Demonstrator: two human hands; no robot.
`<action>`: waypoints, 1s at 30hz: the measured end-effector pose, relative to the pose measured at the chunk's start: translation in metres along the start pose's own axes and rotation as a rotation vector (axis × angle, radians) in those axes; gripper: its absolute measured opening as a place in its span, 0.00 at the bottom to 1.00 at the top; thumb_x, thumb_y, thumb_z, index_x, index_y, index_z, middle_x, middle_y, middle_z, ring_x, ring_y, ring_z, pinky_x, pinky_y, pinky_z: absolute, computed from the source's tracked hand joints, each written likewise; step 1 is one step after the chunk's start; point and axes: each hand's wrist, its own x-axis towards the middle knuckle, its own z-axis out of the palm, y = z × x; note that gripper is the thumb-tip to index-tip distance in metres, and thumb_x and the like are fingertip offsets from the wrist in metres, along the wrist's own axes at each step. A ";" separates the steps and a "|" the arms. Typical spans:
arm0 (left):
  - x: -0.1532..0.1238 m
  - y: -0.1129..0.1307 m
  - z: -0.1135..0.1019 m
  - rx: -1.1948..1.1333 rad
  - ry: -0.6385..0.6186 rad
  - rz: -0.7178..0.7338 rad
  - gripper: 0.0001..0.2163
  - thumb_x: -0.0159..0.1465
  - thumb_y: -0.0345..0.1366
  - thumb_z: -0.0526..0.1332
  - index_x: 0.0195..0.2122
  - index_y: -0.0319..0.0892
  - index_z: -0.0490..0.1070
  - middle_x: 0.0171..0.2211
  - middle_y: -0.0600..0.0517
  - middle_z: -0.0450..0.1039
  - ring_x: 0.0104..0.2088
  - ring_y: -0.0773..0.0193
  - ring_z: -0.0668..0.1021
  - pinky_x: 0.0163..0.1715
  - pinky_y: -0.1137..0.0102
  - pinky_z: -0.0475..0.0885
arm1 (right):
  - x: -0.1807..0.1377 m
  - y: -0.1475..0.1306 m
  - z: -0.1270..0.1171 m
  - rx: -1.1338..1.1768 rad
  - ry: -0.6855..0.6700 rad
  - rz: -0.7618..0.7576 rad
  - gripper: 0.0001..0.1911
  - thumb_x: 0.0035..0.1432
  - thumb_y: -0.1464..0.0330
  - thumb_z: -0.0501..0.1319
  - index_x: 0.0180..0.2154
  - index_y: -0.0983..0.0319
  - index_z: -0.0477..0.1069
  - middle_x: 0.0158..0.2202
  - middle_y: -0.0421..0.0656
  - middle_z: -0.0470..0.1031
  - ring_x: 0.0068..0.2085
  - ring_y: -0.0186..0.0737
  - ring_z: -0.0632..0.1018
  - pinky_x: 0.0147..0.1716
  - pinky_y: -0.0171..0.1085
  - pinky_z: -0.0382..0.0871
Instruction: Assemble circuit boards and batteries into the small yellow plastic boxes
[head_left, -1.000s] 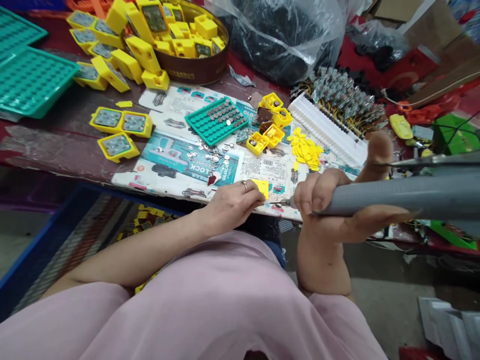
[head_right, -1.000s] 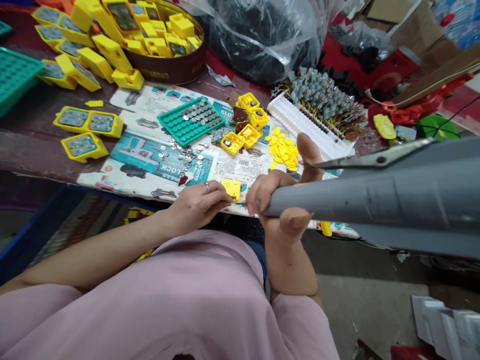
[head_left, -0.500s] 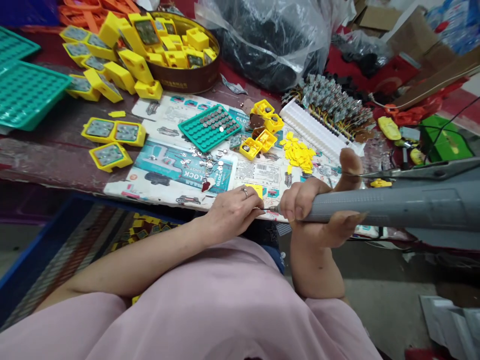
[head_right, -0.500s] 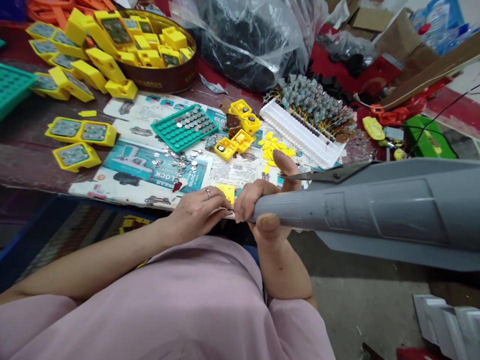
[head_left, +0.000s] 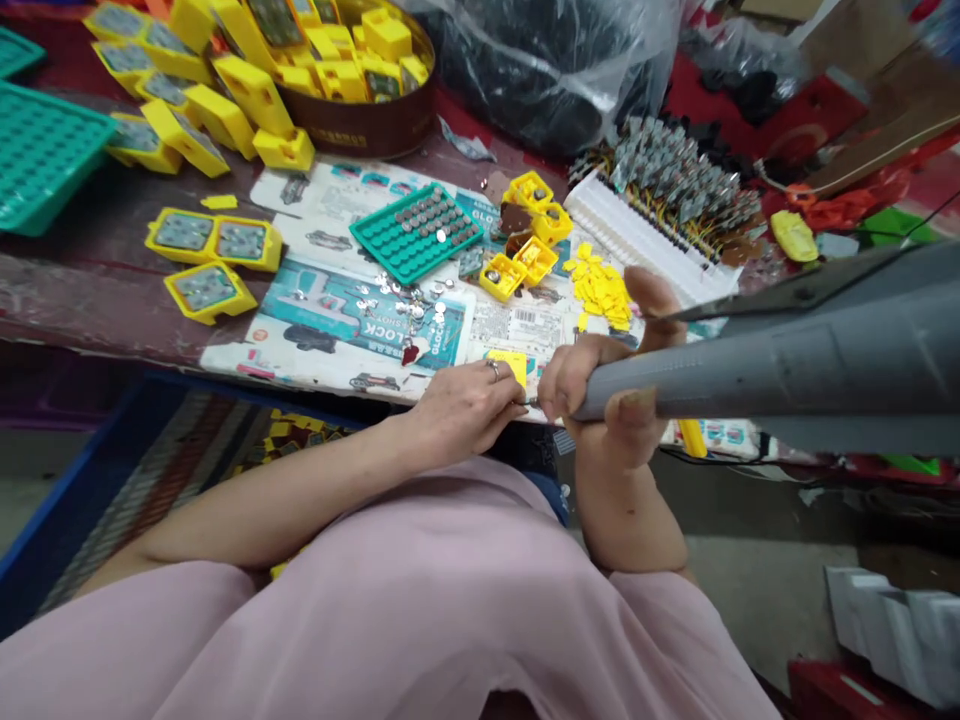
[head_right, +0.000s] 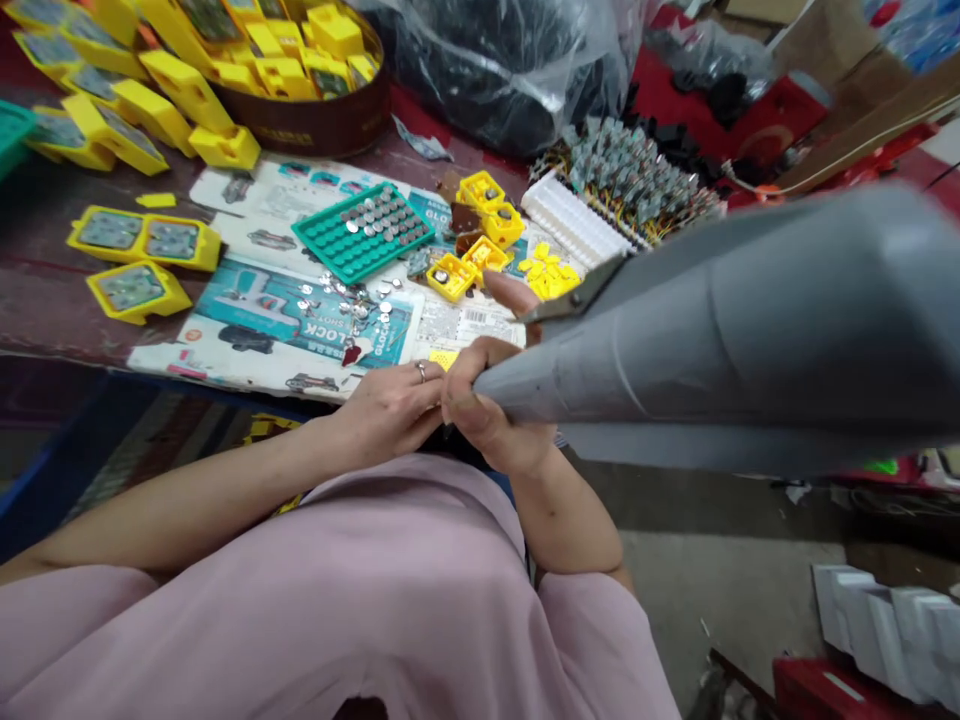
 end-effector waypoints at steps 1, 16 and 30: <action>-0.001 -0.001 0.000 -0.004 0.018 -0.006 0.13 0.72 0.34 0.52 0.35 0.41 0.74 0.31 0.50 0.76 0.33 0.63 0.78 0.31 0.69 0.69 | 0.000 0.001 0.000 -0.038 0.012 0.044 0.22 0.58 0.47 0.61 0.51 0.45 0.69 0.18 0.29 0.62 0.14 0.32 0.64 0.15 0.34 0.65; -0.007 -0.022 0.003 0.110 0.038 -0.102 0.19 0.65 0.43 0.64 0.54 0.38 0.71 0.59 0.40 0.72 0.59 0.45 0.73 0.53 0.53 0.71 | 0.017 0.011 0.009 -0.284 0.240 -0.102 0.31 0.62 0.43 0.55 0.64 0.41 0.55 0.17 0.31 0.53 0.14 0.34 0.60 0.15 0.36 0.57; 0.001 -0.028 0.011 -0.007 -0.100 -0.107 0.17 0.66 0.35 0.61 0.55 0.37 0.71 0.50 0.44 0.78 0.50 0.51 0.78 0.52 0.60 0.70 | 0.012 0.022 0.007 -0.562 0.057 0.033 0.29 0.65 0.40 0.45 0.62 0.42 0.50 0.24 0.35 0.59 0.17 0.35 0.64 0.18 0.37 0.61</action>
